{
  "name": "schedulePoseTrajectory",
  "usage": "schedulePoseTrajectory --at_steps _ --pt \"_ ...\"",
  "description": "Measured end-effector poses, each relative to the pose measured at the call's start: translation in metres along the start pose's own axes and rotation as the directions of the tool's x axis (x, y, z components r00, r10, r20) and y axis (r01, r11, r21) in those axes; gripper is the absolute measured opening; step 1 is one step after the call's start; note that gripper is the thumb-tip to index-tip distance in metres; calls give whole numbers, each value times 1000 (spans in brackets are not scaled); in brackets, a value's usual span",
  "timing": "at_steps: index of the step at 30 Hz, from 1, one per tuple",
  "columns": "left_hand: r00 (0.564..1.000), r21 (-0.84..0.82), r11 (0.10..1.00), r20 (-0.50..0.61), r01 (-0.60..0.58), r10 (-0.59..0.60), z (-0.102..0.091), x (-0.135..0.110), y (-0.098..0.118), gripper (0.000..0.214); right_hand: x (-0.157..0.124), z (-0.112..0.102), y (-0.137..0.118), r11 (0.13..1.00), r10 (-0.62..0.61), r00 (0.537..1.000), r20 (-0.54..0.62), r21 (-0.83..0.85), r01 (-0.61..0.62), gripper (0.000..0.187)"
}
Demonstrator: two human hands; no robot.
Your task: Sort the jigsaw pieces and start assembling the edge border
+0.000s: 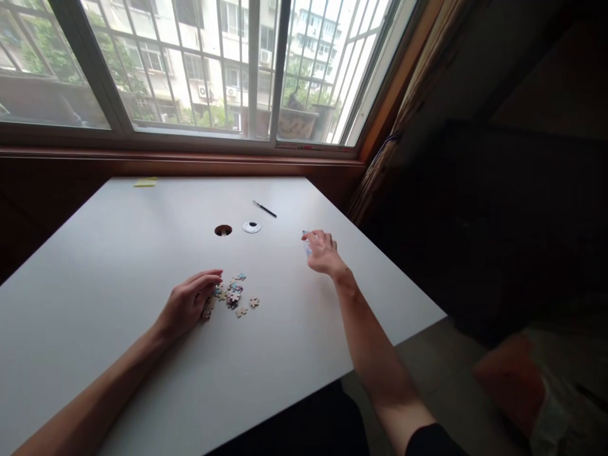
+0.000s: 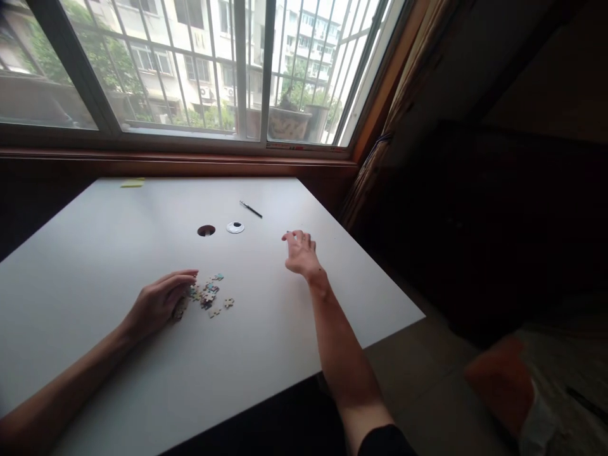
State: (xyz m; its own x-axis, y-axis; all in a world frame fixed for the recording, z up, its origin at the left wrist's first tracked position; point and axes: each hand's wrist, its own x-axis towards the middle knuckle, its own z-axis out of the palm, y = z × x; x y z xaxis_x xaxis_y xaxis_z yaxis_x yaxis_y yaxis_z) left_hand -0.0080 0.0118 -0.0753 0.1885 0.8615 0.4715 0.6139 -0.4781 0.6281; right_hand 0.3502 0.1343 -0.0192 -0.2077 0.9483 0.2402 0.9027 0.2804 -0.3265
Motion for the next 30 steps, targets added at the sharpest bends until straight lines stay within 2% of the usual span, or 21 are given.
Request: schedulePoseTrajectory --at_steps 2,4,6,9,12,15,17,21,25,30 --pt "1000 -15 1000 -15 15 -15 0 1 0 26 -2 0 14 993 98 995 27 -74 -96 56" --pt "998 -57 997 -34 49 -51 0 2 2 25 -2 4 20 982 152 988 40 -121 -146 42" --pt "993 -128 987 -61 95 -103 1 2 5 26 -1 7 19 977 163 986 26 -142 -158 28" --pt "979 -227 963 -104 147 -174 1 0 11 29 1 7 9 979 149 987 -52 -134 -155 24" --pt "960 -281 941 -149 189 -237 1 -2 13 29 0 11 -6 993 77 987 -142 -81 -89 27" --pt "930 -385 892 -177 235 -321 -3 1 13 32 -8 22 -25 993 -77 955 -287 62 98 25" --pt "924 -448 857 -148 255 -352 -10 5 14 34 -15 32 -38 974 -136 948 -289 134 181 23" --pt "922 -458 819 2 344 -386 -27 14 13 39 -24 48 -54 947 -201 943 -264 196 256 20" --pt "885 -392 799 108 456 -452 -35 18 10 39 -25 53 -55 929 -228 937 -265 228 291 18" --pt "865 -343 794 188 502 -466 -42 27 13 38 -22 57 -48 925 -235 937 -258 238 297 16"
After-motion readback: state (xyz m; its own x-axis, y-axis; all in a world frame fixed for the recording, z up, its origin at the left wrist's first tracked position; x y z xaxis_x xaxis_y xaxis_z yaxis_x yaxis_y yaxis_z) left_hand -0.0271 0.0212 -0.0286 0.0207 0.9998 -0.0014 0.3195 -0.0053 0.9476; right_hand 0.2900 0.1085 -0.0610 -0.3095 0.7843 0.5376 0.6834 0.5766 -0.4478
